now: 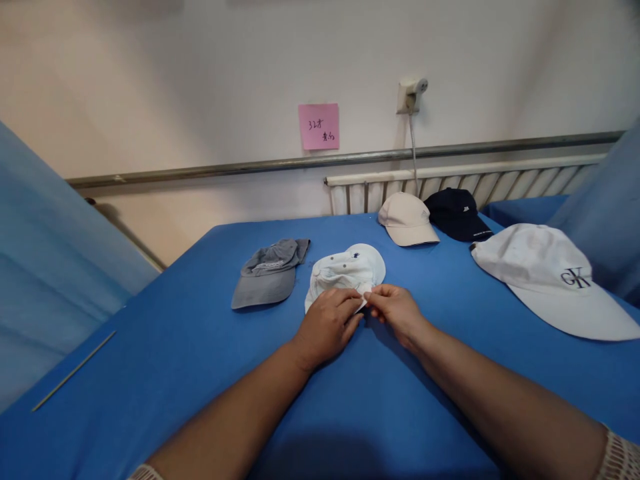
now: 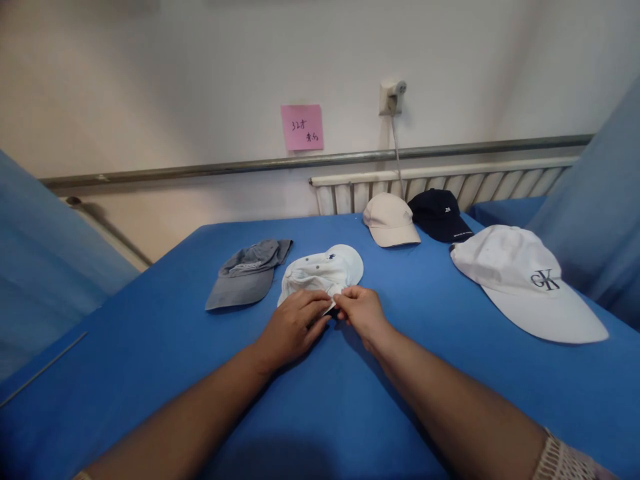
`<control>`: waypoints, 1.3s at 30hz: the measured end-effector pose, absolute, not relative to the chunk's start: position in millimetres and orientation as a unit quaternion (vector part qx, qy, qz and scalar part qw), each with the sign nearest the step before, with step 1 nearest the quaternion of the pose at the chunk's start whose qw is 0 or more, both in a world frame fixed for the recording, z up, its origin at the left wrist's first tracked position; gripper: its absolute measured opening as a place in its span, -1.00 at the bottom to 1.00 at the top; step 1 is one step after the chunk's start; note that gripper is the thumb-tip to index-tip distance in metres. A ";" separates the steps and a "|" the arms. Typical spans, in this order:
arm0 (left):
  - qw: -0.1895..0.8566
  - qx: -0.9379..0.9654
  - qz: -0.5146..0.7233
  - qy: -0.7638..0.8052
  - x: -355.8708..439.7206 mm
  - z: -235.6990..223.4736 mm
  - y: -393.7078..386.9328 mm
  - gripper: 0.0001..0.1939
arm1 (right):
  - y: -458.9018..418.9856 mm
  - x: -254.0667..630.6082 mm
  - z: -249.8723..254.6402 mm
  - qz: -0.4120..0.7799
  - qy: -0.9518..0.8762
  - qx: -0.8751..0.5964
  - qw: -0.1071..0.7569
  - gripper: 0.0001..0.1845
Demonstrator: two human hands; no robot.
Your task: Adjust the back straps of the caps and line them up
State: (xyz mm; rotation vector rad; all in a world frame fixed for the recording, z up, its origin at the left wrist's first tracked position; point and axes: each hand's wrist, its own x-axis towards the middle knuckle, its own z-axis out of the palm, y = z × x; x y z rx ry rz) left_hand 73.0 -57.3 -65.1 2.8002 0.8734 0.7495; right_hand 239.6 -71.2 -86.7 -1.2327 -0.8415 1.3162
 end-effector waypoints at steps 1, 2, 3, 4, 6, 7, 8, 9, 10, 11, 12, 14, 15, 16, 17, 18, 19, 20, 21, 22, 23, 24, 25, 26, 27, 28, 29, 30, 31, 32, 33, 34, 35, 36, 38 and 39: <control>0.076 0.916 0.261 0.295 72.8 -65.9 -57.7 -0.76 | -70.3 240.6 -86.5 0.551 -0.351 -0.514 0.556 -0.69; 0.097 0.907 0.275 0.305 72.5 -67.0 -57.6 -0.76 | -69.7 241.2 -86.3 0.548 -0.346 -0.509 0.567 -0.69; 0.119 0.895 0.288 0.319 72.1 -68.2 -57.0 -0.77 | -69.2 241.4 -85.9 0.546 -0.343 -0.503 0.576 -0.69; 0.140 0.881 0.299 0.339 71.8 -69.5 -55.9 -0.78 | -69.0 241.2 -85.5 0.545 -0.340 -0.497 0.583 -0.68; 0.185 0.842 0.317 0.396 71.0 -71.9 -52.7 -0.75 | -68.7 239.8 -85.0 0.547 -0.342 -0.484 0.592 -0.66; 0.210 0.819 0.323 0.425 70.7 -72.8 -50.7 -0.70 | -68.6 238.8 -85.0 0.548 -0.347 -0.476 0.593 -0.66; 0.236 0.799 0.325 0.447 70.5 -73.5 -48.7 -0.66 | -68.5 237.8 -85.1 0.550 -0.354 -0.469 0.594 -0.65; 0.263 0.784 0.323 0.461 70.5 -74.0 -46.8 -0.64 | -68.4 236.9 -85.4 0.550 -0.363 -0.464 0.592 -0.65; 0.286 0.774 0.319 0.466 70.6 -74.4 -45.0 -0.64 | -68.3 236.0 -85.7 0.550 -0.371 -0.460 0.589 -0.64; 0.305 0.767 0.316 0.467 71.0 -74.8 -43.6 -0.66 | -68.3 235.3 -86.1 0.549 -0.379 -0.459 0.587 -0.64; 0.318 0.761 0.317 0.467 71.6 -75.4 -42.7 -0.68 | -68.4 234.8 -86.6 0.547 -0.383 -0.459 0.586 -0.64; 0.331 0.747 0.334 0.469 73.3 -76.7 -42.4 -0.71 | -69.1 234.1 -87.2 0.545 -0.388 -0.461 0.583 -0.63; 0.330 0.740 0.348 0.473 74.2 -77.2 -43.0 -0.70 | -69.5 234.0 -87.4 0.546 -0.389 -0.460 0.582 -0.63; 0.324 0.734 0.361 0.475 74.9 -77.5 -44.0 -0.68 | -70.0 234.0 -87.5 0.548 -0.388 -0.459 0.582 -0.63; 0.318 0.734 0.370 0.473 75.5 -77.3 -45.3 -0.64 | -70.4 234.1 -87.5 0.551 -0.387 -0.455 0.583 -0.63; 0.311 0.739 0.375 0.466 75.7 -76.5 -46.6 -0.61 | -70.7 234.3 -87.5 0.555 -0.383 -0.452 0.584 -0.63; 0.308 0.745 0.375 0.457 75.6 -75.3 -47.7 -0.58 | -70.8 234.6 -87.5 0.557 -0.379 -0.450 0.586 -0.63; 0.312 0.750 0.375 0.447 75.2 -73.7 -48.4 -0.58 | -70.6 234.9 -87.6 0.558 -0.375 -0.449 0.588 -0.63; 0.322 0.750 0.374 0.441 74.7 -72.1 -48.5 -0.59 | -70.2 235.2 -87.7 0.557 -0.375 -0.450 0.588 -0.63; 0.335 0.744 0.374 0.441 74.1 -70.7 -47.9 -0.60 | -69.6 235.4 -88.0 0.556 -0.378 -0.452 0.586 -0.63; 0.351 0.732 0.376 0.447 73.6 -69.6 -46.8 -0.60 | -69.0 235.5 -88.4 0.554 -0.382 -0.455 0.583 -0.63; 0.367 0.716 0.378 0.457 73.2 -69.2 -45.2 -0.61 | -68.5 235.5 -88.8 0.552 -0.387 -0.457 0.580 -0.63; 0.383 0.701 0.381 0.465 73.0 -69.3 -43.4 -0.61 | -68.2 235.4 -89.2 0.550 -0.392 -0.460 0.577 -0.64; 0.399 0.688 0.383 0.469 73.1 -69.9 -41.7 -0.62 | -68.0 235.1 -89.5 0.548 -0.395 -0.462 0.574 -0.64; 0.413 0.679 0.385 0.469 73.3 -70.8 -40.3 -0.63 | -68.1 234.7 -89.7 0.547 -0.396 -0.465 0.572 -0.64; 0.425 0.673 0.387 0.465 73.7 -71.8 -39.5 -0.63 | -68.4 234.3 -89.6 0.547 -0.397 -0.468 0.569 -0.64; 0.433 0.671 0.387 0.461 74.2 -72.8 -39.2 -0.64 | -68.9 234.0 -89.4 0.549 -0.398 -0.470 0.566 -0.64; 0.437 0.673 0.385 0.456 74.7 -73.5 -39.6 -0.65 | -69.6 233.6 -89.1 0.551 -0.400 -0.470 0.562 -0.64; 0.438 0.678 0.380 0.452 75.3 -73.9 -40.4 -0.66 | -70.2 233.3 -88.8 0.555 -0.403 -0.470 0.557 -0.63; 0.435 0.685 0.373 0.450 75.8 -74.1 -41.6 -0.67 | -70.9 233.1 -88.5 0.557 -0.406 -0.469 0.552 -0.62; 0.426 0.695 0.365 0.450 76.2 -74.0 -42.8 -0.68 | -71.5 233.0 -88.4 0.559 -0.410 -0.468 0.548 -0.61; 0.410 0.707 0.356 0.453 76.3 -73.8 -44.1 -0.69 | -71.9 232.9 -88.5 0.561 -0.413 -0.467 0.545 -0.61; 0.388 0.723 0.345 0.456 76.3 -73.6 -45.2 -0.69 | -72.3 232.8 -88.9 0.563 -0.414 -0.467 0.542 -0.60; 0.361 0.740 0.333 0.459 76.1 -73.5 -46.0 -0.70 | -72.5 232.8 -89.4 0.566 -0.413 -0.467 0.539 -0.60; 0.301 0.775 0.308 0.462 75.3 -73.7 -47.1 -0.73 | -72.8 232.6 -90.9 0.578 -0.404 -0.467 0.533 -0.60; 0.273 0.791 0.297 0.461 75.0 -74.0 -47.4 -0.74 | -73.0 232.4 -91.6 0.586 -0.397 -0.468 0.530 -0.61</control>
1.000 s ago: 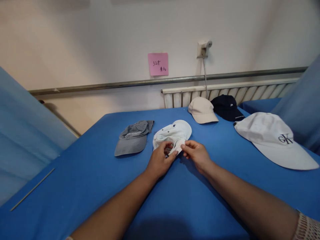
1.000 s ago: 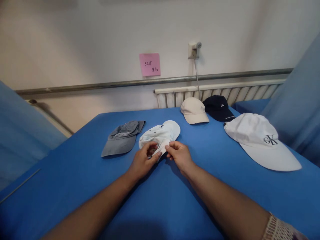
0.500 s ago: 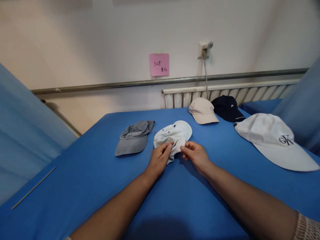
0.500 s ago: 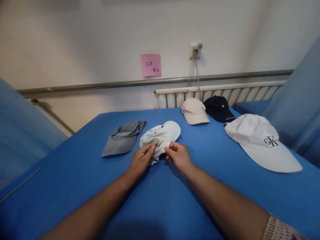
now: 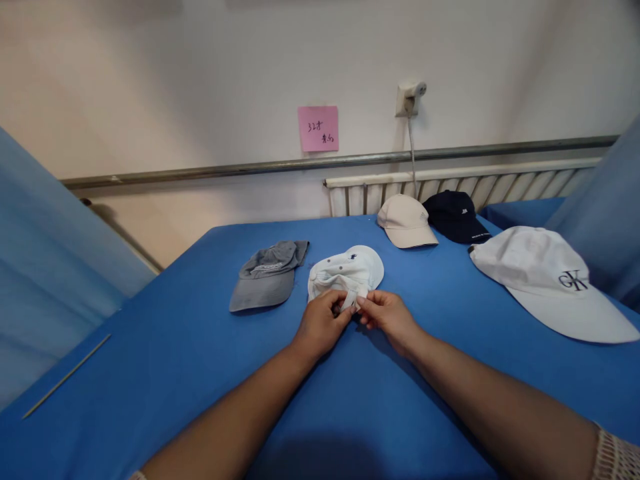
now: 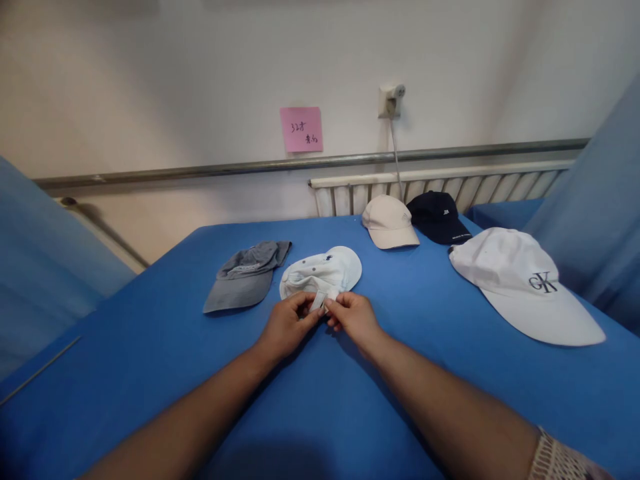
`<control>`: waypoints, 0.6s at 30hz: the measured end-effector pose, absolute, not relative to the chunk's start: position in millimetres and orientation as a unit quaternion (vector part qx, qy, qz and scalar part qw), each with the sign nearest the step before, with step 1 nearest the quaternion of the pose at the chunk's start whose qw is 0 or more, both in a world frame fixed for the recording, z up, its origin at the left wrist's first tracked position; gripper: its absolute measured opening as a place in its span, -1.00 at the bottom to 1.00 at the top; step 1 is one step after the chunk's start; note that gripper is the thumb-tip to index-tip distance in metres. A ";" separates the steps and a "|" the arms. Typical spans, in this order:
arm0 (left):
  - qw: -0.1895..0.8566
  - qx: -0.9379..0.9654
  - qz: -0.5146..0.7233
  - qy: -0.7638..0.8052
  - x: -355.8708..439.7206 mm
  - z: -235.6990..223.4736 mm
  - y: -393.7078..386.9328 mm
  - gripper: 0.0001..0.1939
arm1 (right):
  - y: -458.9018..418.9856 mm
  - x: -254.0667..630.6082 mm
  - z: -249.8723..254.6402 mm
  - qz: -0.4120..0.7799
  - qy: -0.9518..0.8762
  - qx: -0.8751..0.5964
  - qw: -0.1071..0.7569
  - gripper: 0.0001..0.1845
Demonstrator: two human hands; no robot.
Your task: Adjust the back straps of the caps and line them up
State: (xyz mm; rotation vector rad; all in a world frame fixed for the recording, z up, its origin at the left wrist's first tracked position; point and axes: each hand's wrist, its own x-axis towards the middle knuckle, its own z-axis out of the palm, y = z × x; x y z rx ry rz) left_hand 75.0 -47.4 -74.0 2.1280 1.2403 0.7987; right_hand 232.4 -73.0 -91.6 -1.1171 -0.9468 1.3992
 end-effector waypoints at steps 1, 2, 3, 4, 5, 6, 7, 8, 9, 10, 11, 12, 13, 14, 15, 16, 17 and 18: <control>0.247 0.803 0.288 0.459 74.9 -74.3 -47.6 -0.76 | -73.2 232.2 -92.0 0.593 -0.388 -0.469 0.527 -0.62; 0.226 0.811 0.284 0.458 74.9 -74.6 -47.7 -0.78 | -73.5 232.0 -92.3 0.598 -0.379 -0.470 0.527 -0.63; 0.208 0.816 0.283 0.458 75.1 -74.8 -47.9 -0.80 | -73.9 231.7 -92.2 0.602 -0.370 -0.470 0.529 -0.64; 0.194 0.821 0.283 0.457 75.4 -74.8 -48.1 -0.81 | -74.4 231.5 -91.9 0.606 -0.359 -0.469 0.534 -0.66; 0.182 0.825 0.283 0.454 75.8 -74.6 -48.3 -0.82 | -75.0 231.3 -91.3 0.610 -0.346 -0.466 0.539 -0.67; 0.171 0.829 0.283 0.450 76.1 -74.3 -48.5 -0.82 | -75.5 231.1 -90.7 0.617 -0.334 -0.464 0.541 -0.68; 0.162 0.835 0.281 0.445 76.2 -73.7 -48.8 -0.83 | -76.1 231.0 -90.1 0.623 -0.323 -0.462 0.543 -0.68; 0.153 0.842 0.277 0.438 76.2 -73.0 -49.0 -0.83 | -76.5 230.9 -89.6 0.628 -0.313 -0.462 0.542 -0.69; 0.143 0.848 0.271 0.432 75.9 -72.2 -49.2 -0.83 | -76.8 230.9 -89.3 0.632 -0.305 -0.464 0.540 -0.69; 0.135 0.855 0.264 0.425 75.6 -71.4 -49.5 -0.82 | -76.9 230.9 -89.2 0.635 -0.300 -0.467 0.538 -0.69; 0.128 0.862 0.257 0.418 75.2 -70.7 -49.8 -0.81 | -76.9 231.1 -89.2 0.636 -0.296 -0.470 0.536 -0.69; 0.121 0.869 0.250 0.409 74.9 -70.0 -50.3 -0.80 | -76.7 231.2 -89.3 0.637 -0.291 -0.473 0.534 -0.69; 0.114 0.877 0.242 0.399 74.6 -69.5 -50.9 -0.80 | -76.5 231.6 -89.4 0.640 -0.286 -0.475 0.532 -0.69; 0.106 0.884 0.234 0.390 74.6 -69.2 -51.7 -0.80 | -76.1 232.0 -89.3 0.643 -0.282 -0.476 0.529 -0.69; 0.097 0.891 0.225 0.382 74.7 -68.9 -52.8 -0.80 | -75.8 232.4 -89.0 0.647 -0.279 -0.476 0.526 -0.69; 0.086 0.897 0.216 0.376 75.1 -68.6 -54.2 -0.81 | -75.4 232.9 -88.4 0.650 -0.278 -0.479 0.521 -0.70; 0.075 0.903 0.207 0.370 75.6 -68.4 -55.8 -0.81 | -74.9 233.3 -87.7 0.653 -0.278 -0.483 0.513 -0.71; 0.063 0.907 0.197 0.366 76.1 -68.1 -57.5 -0.81 | -74.5 233.5 -86.9 0.655 -0.280 -0.489 0.504 -0.72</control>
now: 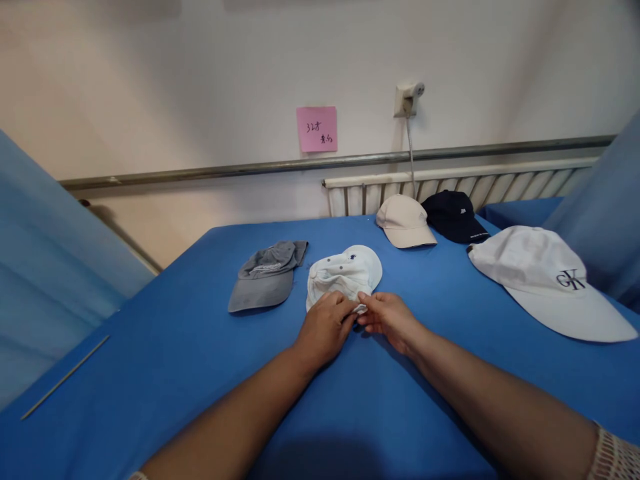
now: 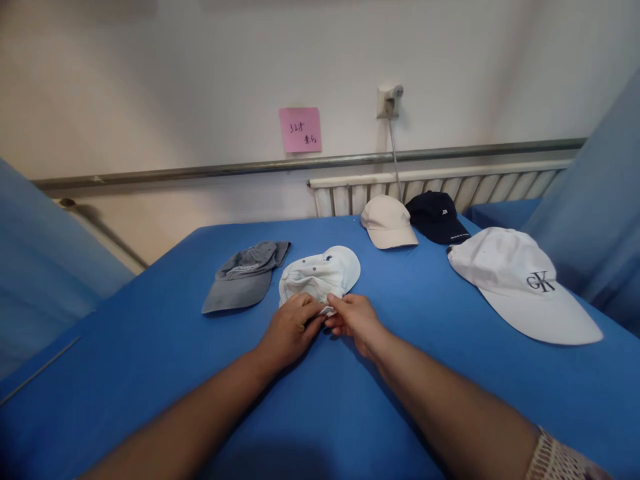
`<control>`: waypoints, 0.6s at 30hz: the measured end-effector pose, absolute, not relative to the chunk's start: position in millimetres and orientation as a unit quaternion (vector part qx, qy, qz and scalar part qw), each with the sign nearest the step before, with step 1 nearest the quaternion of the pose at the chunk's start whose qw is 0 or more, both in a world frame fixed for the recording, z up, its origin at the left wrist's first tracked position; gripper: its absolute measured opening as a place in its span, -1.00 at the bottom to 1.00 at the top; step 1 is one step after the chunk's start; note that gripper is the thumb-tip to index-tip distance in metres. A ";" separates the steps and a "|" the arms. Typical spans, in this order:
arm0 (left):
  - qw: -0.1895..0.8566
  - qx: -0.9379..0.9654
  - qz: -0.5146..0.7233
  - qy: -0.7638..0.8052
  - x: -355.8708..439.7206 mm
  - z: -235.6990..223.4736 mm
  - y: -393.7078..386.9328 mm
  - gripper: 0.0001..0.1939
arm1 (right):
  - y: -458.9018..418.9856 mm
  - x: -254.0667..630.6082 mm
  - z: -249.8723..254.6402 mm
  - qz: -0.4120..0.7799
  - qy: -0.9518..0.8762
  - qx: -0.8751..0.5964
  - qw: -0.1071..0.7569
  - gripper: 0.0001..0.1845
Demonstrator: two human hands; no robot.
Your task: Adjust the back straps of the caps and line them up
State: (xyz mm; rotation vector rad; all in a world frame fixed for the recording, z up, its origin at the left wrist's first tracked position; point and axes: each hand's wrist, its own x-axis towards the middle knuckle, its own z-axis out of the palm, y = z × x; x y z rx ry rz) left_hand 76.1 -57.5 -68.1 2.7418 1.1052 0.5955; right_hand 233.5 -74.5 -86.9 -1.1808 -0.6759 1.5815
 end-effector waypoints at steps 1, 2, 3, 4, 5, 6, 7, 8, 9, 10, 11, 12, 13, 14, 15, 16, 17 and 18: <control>0.052 0.912 0.188 0.361 76.7 -67.7 -59.2 -0.81 | -74.1 233.5 -86.0 0.656 -0.284 -0.496 0.493 -0.74; 0.043 0.916 0.179 0.357 77.1 -67.2 -60.8 -0.81 | -73.7 233.3 -85.3 0.656 -0.288 -0.503 0.483 -0.77; 0.037 0.920 0.171 0.351 77.4 -66.7 -62.2 -0.81 | -73.4 232.9 -84.7 0.655 -0.292 -0.510 0.476 -0.80; 0.035 0.922 0.166 0.347 77.5 -66.2 -63.1 -0.80 | -73.1 232.4 -84.4 0.652 -0.295 -0.514 0.473 -0.84; 0.036 0.924 0.163 0.345 77.3 -65.7 -63.7 -0.80 | -72.8 231.7 -84.3 0.647 -0.299 -0.518 0.473 -0.86; 0.042 0.924 0.163 0.343 77.0 -65.4 -63.8 -0.81 | -72.4 231.2 -84.6 0.640 -0.304 -0.523 0.474 -0.88; 0.050 0.923 0.165 0.344 76.5 -65.3 -63.5 -0.81 | -72.0 230.7 -85.3 0.632 -0.309 -0.528 0.476 -0.87; 0.058 0.920 0.171 0.348 75.9 -65.3 -62.9 -0.81 | -71.5 230.3 -86.3 0.623 -0.314 -0.534 0.478 -0.86; 0.065 0.916 0.178 0.354 75.3 -65.7 -62.1 -0.81 | -70.9 230.1 -87.6 0.614 -0.320 -0.539 0.480 -0.85; 0.073 0.912 0.185 0.360 74.7 -66.3 -61.2 -0.80 | -70.3 230.0 -89.3 0.605 -0.324 -0.544 0.483 -0.85; 0.081 0.908 0.191 0.364 74.2 -67.2 -60.4 -0.80 | -69.5 229.9 -91.1 0.597 -0.327 -0.547 0.487 -0.85; 0.090 0.904 0.200 0.367 73.7 -68.5 -59.6 -0.80 | -68.9 229.9 -93.0 0.593 -0.328 -0.547 0.492 -0.86; 0.101 0.898 0.212 0.372 73.3 -69.9 -58.9 -0.81 | -68.3 229.8 -94.8 0.591 -0.330 -0.543 0.498 -0.88; 0.114 0.890 0.226 0.380 73.0 -71.6 -58.3 -0.82 | -67.8 229.7 -96.4 0.592 -0.330 -0.537 0.503 -0.89; 0.131 0.878 0.242 0.392 72.7 -73.1 -57.6 -0.81 | -67.4 229.5 -97.6 0.593 -0.330 -0.530 0.508 -0.90; 0.151 0.863 0.258 0.408 72.3 -74.5 -56.9 -0.77 | -67.3 229.3 -98.4 0.595 -0.331 -0.523 0.513 -0.90; 0.169 0.847 0.271 0.424 71.9 -75.5 -56.2 -0.73 | -67.2 229.0 -98.6 0.594 -0.330 -0.518 0.519 -0.89; 0.185 0.834 0.280 0.438 71.5 -76.0 -55.4 -0.72 | -67.3 228.8 -98.3 0.592 -0.329 -0.515 0.526 -0.87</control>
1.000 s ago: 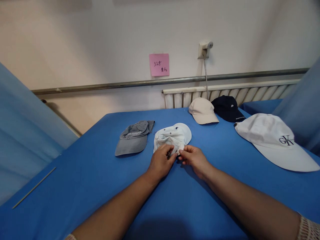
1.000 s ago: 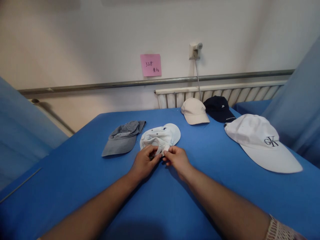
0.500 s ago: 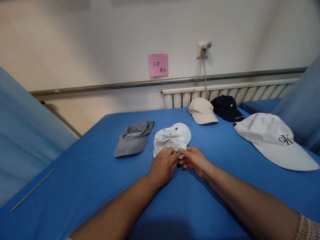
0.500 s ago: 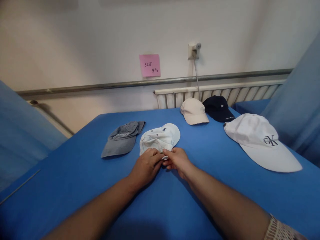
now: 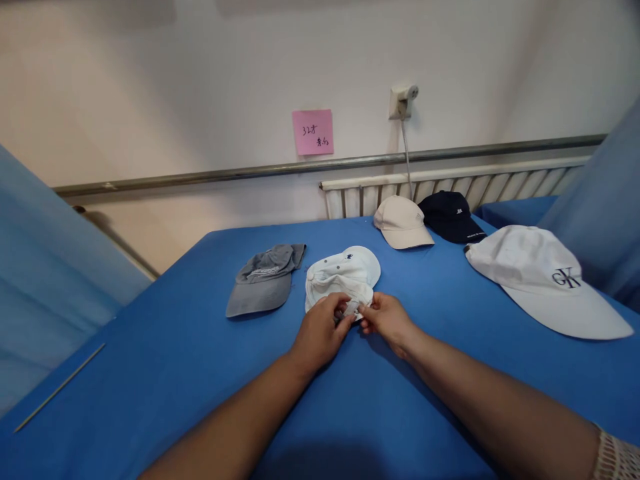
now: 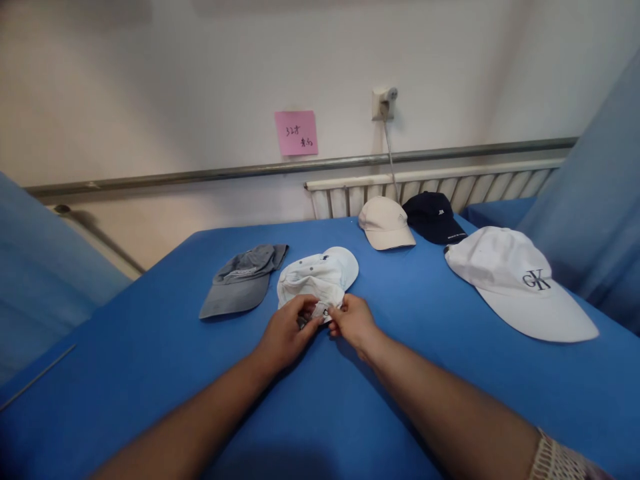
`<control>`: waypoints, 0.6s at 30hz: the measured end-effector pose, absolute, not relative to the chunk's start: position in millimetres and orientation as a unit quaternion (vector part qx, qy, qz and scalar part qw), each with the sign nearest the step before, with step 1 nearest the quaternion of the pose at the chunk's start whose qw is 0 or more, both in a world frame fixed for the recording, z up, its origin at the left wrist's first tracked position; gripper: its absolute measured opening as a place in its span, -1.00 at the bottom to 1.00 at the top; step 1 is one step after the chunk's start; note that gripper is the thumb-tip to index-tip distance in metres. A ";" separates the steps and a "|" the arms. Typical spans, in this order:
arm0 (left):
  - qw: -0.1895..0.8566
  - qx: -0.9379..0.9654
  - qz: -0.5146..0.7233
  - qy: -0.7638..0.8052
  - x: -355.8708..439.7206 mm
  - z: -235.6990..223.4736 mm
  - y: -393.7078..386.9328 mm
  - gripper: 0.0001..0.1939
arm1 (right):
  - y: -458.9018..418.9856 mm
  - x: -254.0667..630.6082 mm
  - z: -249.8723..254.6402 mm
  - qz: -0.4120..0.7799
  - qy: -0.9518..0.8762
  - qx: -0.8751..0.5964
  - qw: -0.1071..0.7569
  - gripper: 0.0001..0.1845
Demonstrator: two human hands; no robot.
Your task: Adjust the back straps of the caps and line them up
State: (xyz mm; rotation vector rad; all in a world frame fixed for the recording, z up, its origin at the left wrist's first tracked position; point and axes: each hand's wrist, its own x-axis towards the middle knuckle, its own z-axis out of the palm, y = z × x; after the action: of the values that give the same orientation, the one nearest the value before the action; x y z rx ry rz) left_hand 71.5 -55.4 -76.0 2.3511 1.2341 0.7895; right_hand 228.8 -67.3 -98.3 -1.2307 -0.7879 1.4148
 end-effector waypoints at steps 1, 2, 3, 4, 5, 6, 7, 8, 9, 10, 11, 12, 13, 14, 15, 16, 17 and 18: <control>0.197 0.825 0.286 0.447 71.0 -75.9 -54.7 -0.74 | -67.4 228.5 -97.6 0.588 -0.329 -0.512 0.533 -0.84; 0.208 0.819 0.291 0.449 70.6 -75.3 -54.0 -0.77 | -67.6 228.4 -96.4 0.584 -0.327 -0.511 0.539 -0.82; 0.219 0.814 0.298 0.448 70.3 -74.3 -53.4 -0.80 | -67.8 228.3 -95.0 0.581 -0.324 -0.512 0.544 -0.81; 0.232 0.809 0.306 0.444 70.2 -73.0 -52.8 -0.80 | -68.1 228.3 -93.5 0.577 -0.320 -0.514 0.548 -0.80; 0.251 0.803 0.315 0.440 70.1 -71.8 -52.2 -0.78 | -68.3 228.4 -92.0 0.573 -0.316 -0.517 0.552 -0.80; 0.273 0.794 0.322 0.438 70.2 -70.7 -51.7 -0.75 | -68.6 228.6 -90.6 0.570 -0.310 -0.522 0.554 -0.79; 0.296 0.783 0.327 0.438 70.5 -70.1 -51.1 -0.73 | -68.8 228.9 -89.5 0.566 -0.304 -0.528 0.555 -0.76; 0.319 0.773 0.329 0.439 70.8 -69.9 -50.4 -0.71 | -68.9 229.1 -88.7 0.563 -0.299 -0.536 0.554 -0.74; 0.340 0.764 0.327 0.440 71.1 -70.2 -49.8 -0.70 | -69.0 229.3 -88.3 0.560 -0.297 -0.543 0.551 -0.72; 0.358 0.757 0.322 0.441 71.3 -70.9 -49.1 -0.69 | -69.1 229.5 -88.2 0.557 -0.298 -0.552 0.545 -0.71; 0.372 0.753 0.316 0.441 71.6 -71.8 -48.5 -0.69 | -69.2 229.6 -88.5 0.552 -0.304 -0.562 0.537 -0.71; 0.382 0.751 0.310 0.440 71.7 -72.9 -47.9 -0.69 | -69.3 229.6 -88.9 0.544 -0.314 -0.571 0.528 -0.73; 0.386 0.752 0.304 0.440 71.8 -74.1 -47.4 -0.69 | -69.5 229.6 -89.5 0.534 -0.327 -0.581 0.520 -0.75; 0.386 0.754 0.299 0.439 71.8 -75.1 -47.1 -0.70 | -69.6 229.5 -89.9 0.524 -0.339 -0.590 0.512 -0.77; 0.383 0.757 0.296 0.439 71.8 -76.0 -46.8 -0.70 | -69.8 229.4 -90.3 0.516 -0.350 -0.596 0.506 -0.80; 0.379 0.760 0.293 0.439 71.7 -76.8 -46.6 -0.71 | -69.9 229.4 -90.4 0.510 -0.358 -0.601 0.501 -0.81; 0.377 0.762 0.292 0.438 71.7 -77.5 -46.4 -0.71 | -70.1 229.5 -90.2 0.506 -0.364 -0.605 0.496 -0.82; 0.379 0.761 0.294 0.436 71.6 -78.2 -46.3 -0.72 | -70.2 229.7 -89.7 0.504 -0.368 -0.608 0.491 -0.82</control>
State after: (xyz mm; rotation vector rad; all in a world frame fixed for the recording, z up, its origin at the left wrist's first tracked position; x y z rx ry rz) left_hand 71.6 -46.3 -78.2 1.9454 1.1148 0.7505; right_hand 229.7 -70.2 -89.7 -1.4765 -0.8930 1.2239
